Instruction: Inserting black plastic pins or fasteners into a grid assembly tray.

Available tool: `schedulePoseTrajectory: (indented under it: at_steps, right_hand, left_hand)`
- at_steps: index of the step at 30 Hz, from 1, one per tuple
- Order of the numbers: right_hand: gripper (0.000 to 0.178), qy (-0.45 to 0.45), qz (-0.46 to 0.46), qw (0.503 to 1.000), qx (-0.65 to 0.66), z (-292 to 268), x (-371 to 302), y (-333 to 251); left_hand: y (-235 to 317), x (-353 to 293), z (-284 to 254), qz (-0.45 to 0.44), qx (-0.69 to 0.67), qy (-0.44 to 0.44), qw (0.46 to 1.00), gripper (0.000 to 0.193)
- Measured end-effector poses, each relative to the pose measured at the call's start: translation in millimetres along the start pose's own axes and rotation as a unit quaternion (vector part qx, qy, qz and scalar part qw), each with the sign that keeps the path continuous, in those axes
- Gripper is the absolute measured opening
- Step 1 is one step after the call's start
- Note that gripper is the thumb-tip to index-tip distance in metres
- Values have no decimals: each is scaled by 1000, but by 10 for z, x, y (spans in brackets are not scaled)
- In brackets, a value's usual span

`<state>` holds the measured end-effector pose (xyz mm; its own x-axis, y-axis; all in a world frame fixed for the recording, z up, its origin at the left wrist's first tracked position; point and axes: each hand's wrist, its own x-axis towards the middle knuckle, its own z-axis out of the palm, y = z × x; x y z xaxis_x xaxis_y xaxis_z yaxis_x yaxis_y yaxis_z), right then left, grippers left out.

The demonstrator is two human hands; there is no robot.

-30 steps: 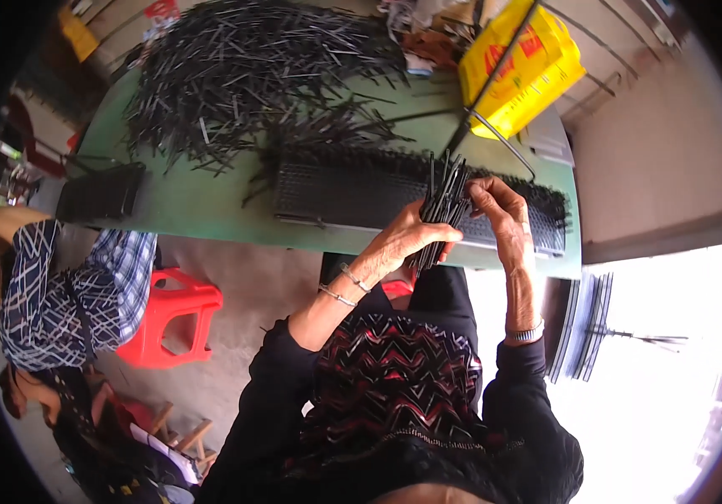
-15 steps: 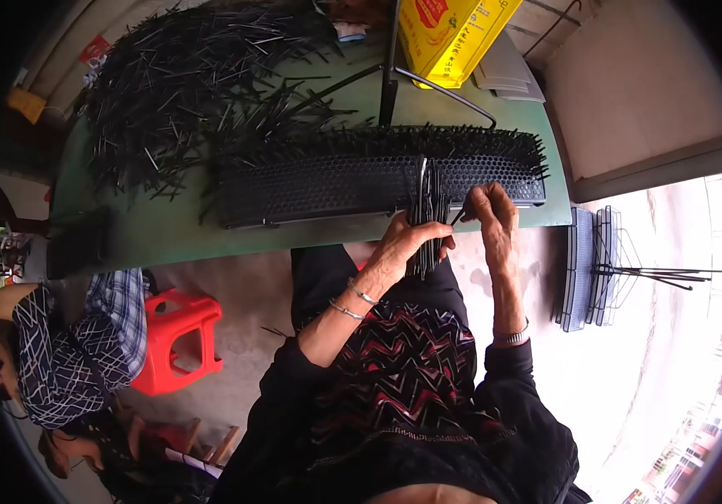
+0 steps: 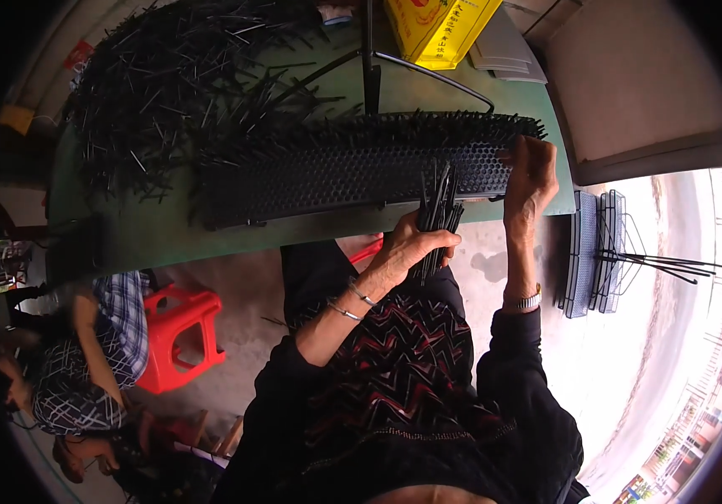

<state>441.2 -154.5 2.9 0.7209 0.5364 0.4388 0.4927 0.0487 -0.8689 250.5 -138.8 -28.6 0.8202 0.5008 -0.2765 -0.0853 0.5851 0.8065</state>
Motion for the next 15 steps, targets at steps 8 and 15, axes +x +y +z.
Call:
schedulePoseTrajectory:
  at_steps: [8,15]
  right_hand:
    - [8,-20,-19,999,-38,-3,33,57]
    - [7,-62,-45,995,-57,9,92,25]
  left_hand:
    - [-16,5,65,-12,5,-11,1000,17]
    - [-72,21,97,-13,13,5,1000,15]
